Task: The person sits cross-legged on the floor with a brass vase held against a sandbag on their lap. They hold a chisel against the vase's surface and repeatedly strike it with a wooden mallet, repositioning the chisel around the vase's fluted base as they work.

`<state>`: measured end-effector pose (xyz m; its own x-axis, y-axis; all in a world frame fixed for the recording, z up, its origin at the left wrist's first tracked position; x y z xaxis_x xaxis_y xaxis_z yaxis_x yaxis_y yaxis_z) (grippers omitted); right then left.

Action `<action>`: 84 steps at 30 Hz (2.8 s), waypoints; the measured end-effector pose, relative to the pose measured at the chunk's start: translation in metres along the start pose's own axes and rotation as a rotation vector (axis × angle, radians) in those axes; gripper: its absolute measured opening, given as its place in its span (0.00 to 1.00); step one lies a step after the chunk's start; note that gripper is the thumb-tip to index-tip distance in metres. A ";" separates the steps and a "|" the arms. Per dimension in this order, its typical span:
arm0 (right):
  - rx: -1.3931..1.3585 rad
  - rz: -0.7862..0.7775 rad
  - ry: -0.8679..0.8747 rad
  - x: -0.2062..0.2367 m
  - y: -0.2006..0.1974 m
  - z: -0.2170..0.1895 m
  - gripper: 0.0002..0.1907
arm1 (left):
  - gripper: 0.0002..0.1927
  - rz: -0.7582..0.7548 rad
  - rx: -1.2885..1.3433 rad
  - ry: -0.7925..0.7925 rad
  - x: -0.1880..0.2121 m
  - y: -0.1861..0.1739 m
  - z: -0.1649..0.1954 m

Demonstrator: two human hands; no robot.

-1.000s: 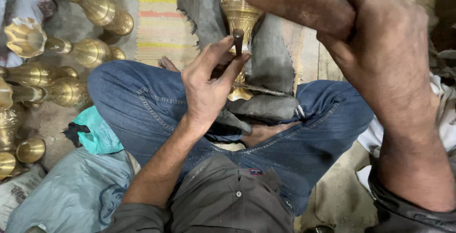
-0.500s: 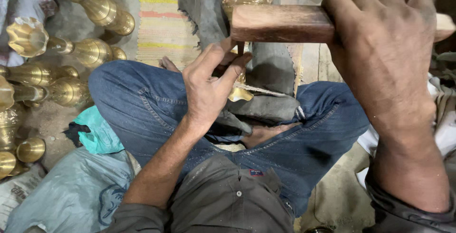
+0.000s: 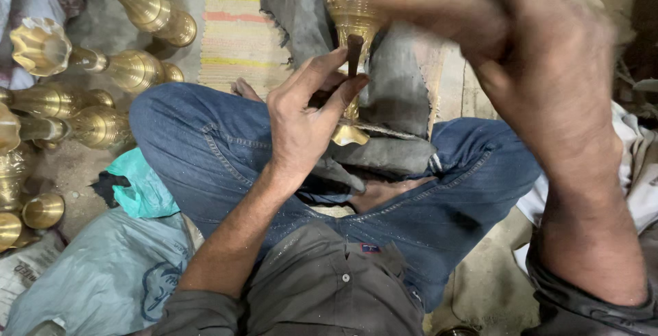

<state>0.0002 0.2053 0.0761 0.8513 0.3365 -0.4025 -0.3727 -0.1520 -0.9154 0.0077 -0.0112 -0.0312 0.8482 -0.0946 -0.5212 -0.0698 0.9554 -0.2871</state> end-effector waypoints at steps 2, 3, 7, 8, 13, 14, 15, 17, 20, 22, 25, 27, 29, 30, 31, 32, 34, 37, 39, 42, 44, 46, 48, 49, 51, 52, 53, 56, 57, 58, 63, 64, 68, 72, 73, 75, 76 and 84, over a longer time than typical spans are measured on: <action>0.104 -0.010 -0.022 0.001 0.003 -0.001 0.10 | 0.20 -0.014 0.030 0.019 0.001 0.000 0.000; 0.106 -0.010 -0.021 0.001 0.004 -0.001 0.10 | 0.20 -0.021 0.045 0.030 0.001 0.000 0.000; -0.005 -0.018 0.003 0.000 0.004 -0.001 0.12 | 0.20 -0.007 0.052 -0.017 0.001 0.000 -0.003; 0.069 -0.020 -0.033 0.001 0.005 -0.005 0.13 | 0.20 -0.016 0.050 -0.025 0.001 0.000 -0.004; 0.023 -0.015 -0.013 -0.001 0.004 -0.006 0.12 | 0.20 -0.005 0.066 -0.053 0.000 -0.003 -0.004; 0.081 -0.023 -0.037 0.000 0.005 -0.008 0.13 | 0.20 -0.007 0.086 -0.046 0.000 -0.003 -0.003; 0.088 -0.023 -0.034 -0.001 0.005 -0.007 0.13 | 0.20 -0.010 0.106 -0.035 0.001 -0.003 -0.002; 0.044 -0.020 -0.001 -0.001 0.004 -0.004 0.12 | 0.21 -0.003 0.080 -0.039 0.000 -0.004 -0.004; 0.163 -0.044 -0.029 -0.001 0.008 -0.005 0.11 | 0.21 0.004 0.090 -0.044 0.000 -0.004 -0.004; 0.216 -0.029 -0.059 -0.002 0.008 -0.006 0.10 | 0.20 0.033 0.175 -0.077 0.001 -0.004 -0.008; 0.019 0.005 -0.040 -0.004 0.002 -0.005 0.11 | 0.19 0.104 0.250 -0.146 0.007 -0.005 -0.011; -0.119 0.004 -0.002 -0.005 -0.002 -0.004 0.12 | 0.19 0.122 0.119 -0.098 0.009 -0.007 -0.007; -0.043 0.002 -0.034 -0.007 -0.005 -0.009 0.12 | 0.19 0.133 0.083 -0.038 0.010 -0.007 -0.003; 0.045 0.001 -0.069 -0.008 -0.005 -0.014 0.11 | 0.18 0.140 0.061 -0.006 0.010 -0.008 -0.001; 0.135 0.000 -0.102 -0.009 -0.006 -0.019 0.11 | 0.16 0.135 0.047 -0.013 0.010 -0.008 -0.002; 0.225 -0.004 -0.136 -0.010 -0.006 -0.023 0.11 | 0.14 0.130 0.034 -0.022 0.010 -0.008 -0.003; 0.230 0.033 -0.179 -0.014 -0.012 -0.030 0.12 | 0.12 0.135 0.003 -0.050 0.010 -0.009 -0.005; 0.083 0.097 -0.187 -0.020 -0.025 -0.032 0.13 | 0.14 0.145 -0.028 -0.068 0.010 -0.009 -0.004; 0.109 0.090 -0.188 -0.023 -0.026 -0.031 0.12 | 0.18 0.136 -0.038 -0.003 0.009 -0.009 0.002; 0.159 0.054 -0.171 -0.022 -0.023 -0.028 0.11 | 0.18 0.160 -0.052 -0.062 0.007 -0.008 -0.002; 0.198 0.029 -0.160 -0.019 -0.018 -0.027 0.10 | 0.20 0.146 -0.004 -0.066 0.008 -0.007 -0.001; 0.188 0.054 -0.159 -0.014 -0.018 -0.025 0.10 | 0.20 0.141 0.038 -0.058 0.007 -0.006 0.000; 0.174 0.078 -0.156 -0.009 -0.018 -0.024 0.10 | 0.18 0.147 0.075 -0.057 0.008 -0.005 0.002; 0.168 0.085 -0.150 -0.007 -0.018 -0.022 0.10 | 0.18 0.130 0.082 -0.045 0.008 -0.003 0.004; 0.152 0.090 -0.133 -0.003 -0.017 -0.018 0.10 | 0.20 0.091 0.091 -0.029 0.009 0.000 0.008; 0.145 0.087 -0.126 -0.002 -0.016 -0.016 0.10 | 0.20 0.089 0.045 -0.009 0.008 0.001 0.011; 0.142 0.090 -0.125 0.000 -0.015 -0.015 0.11 | 0.19 0.088 -0.004 0.011 0.007 0.002 0.013; 0.128 0.108 -0.100 0.006 -0.013 -0.008 0.11 | 0.19 0.060 -0.067 0.038 0.004 0.003 0.019; 0.116 0.099 -0.075 0.007 -0.011 -0.005 0.10 | 0.19 0.044 -0.073 0.038 0.003 0.003 0.020; 0.104 0.090 -0.050 0.009 -0.009 -0.002 0.10 | 0.19 0.027 -0.088 0.052 0.002 0.004 0.022; 0.214 0.048 -0.026 0.017 -0.001 0.005 0.08 | 0.18 -0.030 -0.108 0.065 0.001 0.006 0.025; 0.225 0.057 -0.032 0.018 -0.001 0.006 0.08 | 0.18 -0.023 -0.088 0.036 0.001 0.006 0.023; 0.202 0.052 -0.043 0.019 0.000 0.008 0.09 | 0.17 -0.013 -0.033 -0.029 0.000 0.007 0.016; 0.166 0.046 -0.018 0.016 0.002 0.009 0.09 | 0.18 0.016 -0.038 0.017 -0.003 0.000 0.013; 0.100 0.032 0.007 0.015 0.003 0.009 0.10 | 0.17 0.016 0.044 -0.037 -0.002 -0.002 0.007; -0.074 -0.014 0.068 0.011 0.005 0.010 0.12 | 0.17 0.010 0.207 -0.141 -0.001 -0.009 -0.003; -0.139 -0.025 0.082 0.009 0.006 0.009 0.12 | 0.17 -0.034 0.225 -0.133 -0.002 -0.007 -0.003; -0.044 0.030 -0.025 -0.005 0.015 -0.006 0.13 | 0.17 -0.142 0.186 -0.114 -0.012 -0.008 -0.008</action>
<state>-0.0077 0.1956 0.0641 0.8304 0.3545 -0.4299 -0.3805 -0.2030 -0.9022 -0.0058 -0.0199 -0.0291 0.8968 -0.2098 -0.3894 0.1435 0.9707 -0.1926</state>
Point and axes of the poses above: each hand's wrist, its own x-axis away from the middle knuckle, its own y-axis out of the palm, z = x × y, the point moved 7 cm from there along -x, towards the middle knuckle, and after that the axes turned 8 degrees about y, right-handed, at the moved point
